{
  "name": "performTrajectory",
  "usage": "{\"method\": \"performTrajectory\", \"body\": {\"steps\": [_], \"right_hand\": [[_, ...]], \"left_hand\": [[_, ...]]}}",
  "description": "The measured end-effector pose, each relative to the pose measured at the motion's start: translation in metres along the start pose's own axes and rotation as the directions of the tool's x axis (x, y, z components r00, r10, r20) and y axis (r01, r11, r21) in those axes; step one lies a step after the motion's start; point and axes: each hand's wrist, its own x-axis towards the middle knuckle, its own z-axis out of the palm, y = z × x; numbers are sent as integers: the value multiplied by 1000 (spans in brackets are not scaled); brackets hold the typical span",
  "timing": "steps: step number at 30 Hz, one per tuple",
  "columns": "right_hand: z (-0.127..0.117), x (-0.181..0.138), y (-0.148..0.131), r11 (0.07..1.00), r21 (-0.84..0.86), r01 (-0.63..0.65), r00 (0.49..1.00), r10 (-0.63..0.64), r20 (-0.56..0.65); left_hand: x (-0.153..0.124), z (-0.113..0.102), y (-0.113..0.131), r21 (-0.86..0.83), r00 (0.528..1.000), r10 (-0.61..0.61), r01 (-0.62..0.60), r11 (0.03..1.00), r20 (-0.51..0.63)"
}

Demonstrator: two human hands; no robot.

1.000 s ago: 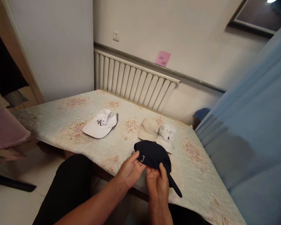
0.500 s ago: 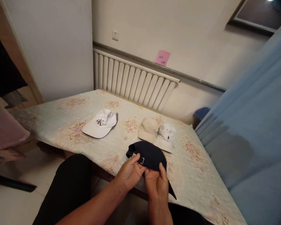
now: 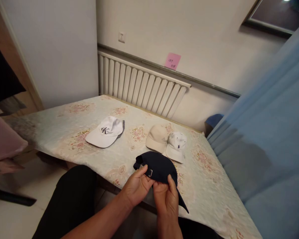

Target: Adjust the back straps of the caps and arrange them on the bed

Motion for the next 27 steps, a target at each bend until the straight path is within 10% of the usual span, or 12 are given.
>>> {"method": "performTrajectory", "body": {"steps": [27], "right_hand": [[1,-7,0,1000,-10,23,1000,-23,16]], "left_hand": [[-3,0,-2,-16,995,-32,34,999,95]]}}
